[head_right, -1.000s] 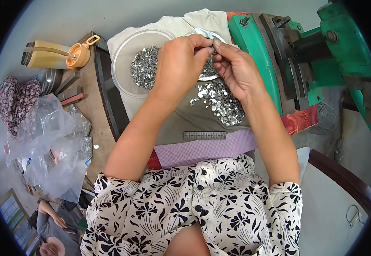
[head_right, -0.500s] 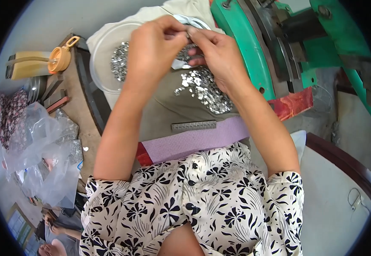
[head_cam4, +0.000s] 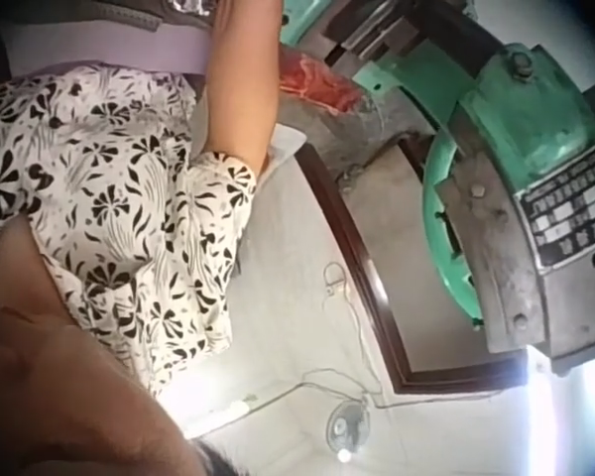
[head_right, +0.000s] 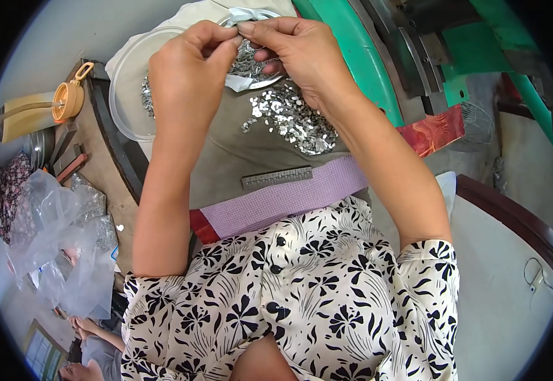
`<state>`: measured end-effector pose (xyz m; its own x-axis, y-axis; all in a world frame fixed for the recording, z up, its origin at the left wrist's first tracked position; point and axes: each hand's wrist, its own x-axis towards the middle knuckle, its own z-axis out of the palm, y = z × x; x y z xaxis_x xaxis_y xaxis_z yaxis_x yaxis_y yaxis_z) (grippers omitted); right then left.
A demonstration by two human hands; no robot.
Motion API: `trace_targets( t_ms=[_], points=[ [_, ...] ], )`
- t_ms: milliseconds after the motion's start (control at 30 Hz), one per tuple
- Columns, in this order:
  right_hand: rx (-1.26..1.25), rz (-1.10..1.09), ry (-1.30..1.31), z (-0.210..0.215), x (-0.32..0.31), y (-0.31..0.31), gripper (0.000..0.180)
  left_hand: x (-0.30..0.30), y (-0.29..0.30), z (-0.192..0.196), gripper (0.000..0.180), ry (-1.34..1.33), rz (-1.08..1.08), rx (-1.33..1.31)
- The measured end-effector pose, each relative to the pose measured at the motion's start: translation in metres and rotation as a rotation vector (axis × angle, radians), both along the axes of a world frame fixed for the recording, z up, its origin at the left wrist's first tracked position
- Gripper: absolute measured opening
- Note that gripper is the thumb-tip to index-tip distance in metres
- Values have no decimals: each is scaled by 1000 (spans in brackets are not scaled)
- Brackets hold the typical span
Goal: Manually arranging small metal teeth on a guide strip and processing them with a mechanical press.
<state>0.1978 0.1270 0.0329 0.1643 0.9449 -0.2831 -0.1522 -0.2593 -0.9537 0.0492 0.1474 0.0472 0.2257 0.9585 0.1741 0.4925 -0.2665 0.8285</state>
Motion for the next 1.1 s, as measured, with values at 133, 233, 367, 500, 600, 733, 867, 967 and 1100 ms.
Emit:
trace_targets(
  t_ms=[133,233,367,500,600,733,867,967,1100],
  points=[
    [65,-6,-308,-5,7,-4,27,-1,-22,3,13,302,-96,401],
    [137,32,-550,-2,10,-20,27,-9,-59,3,17,221,-206,404],
    [340,234,-744,0,1,-77,7,-44,-103,-25,30,81,-323,330],
    [493,391,-905,-25,-8,-110,10,-76,-126,-36,33,64,-342,71],
    [547,437,-1078,-34,-10,-113,12,-84,-131,-40,35,119,-367,-49],
    [632,426,-1085,-31,-11,-111,14,-86,-131,-49,30,175,-393,-11],
    [625,402,-1155,-38,-13,-116,16,-88,-134,-47,29,229,-362,0],
    [575,377,-1123,-34,-12,-114,14,-87,-147,-53,32,206,-253,17],
    [501,325,-1134,-33,-18,-116,11,-86,-161,-62,32,160,-111,25]
  ],
)
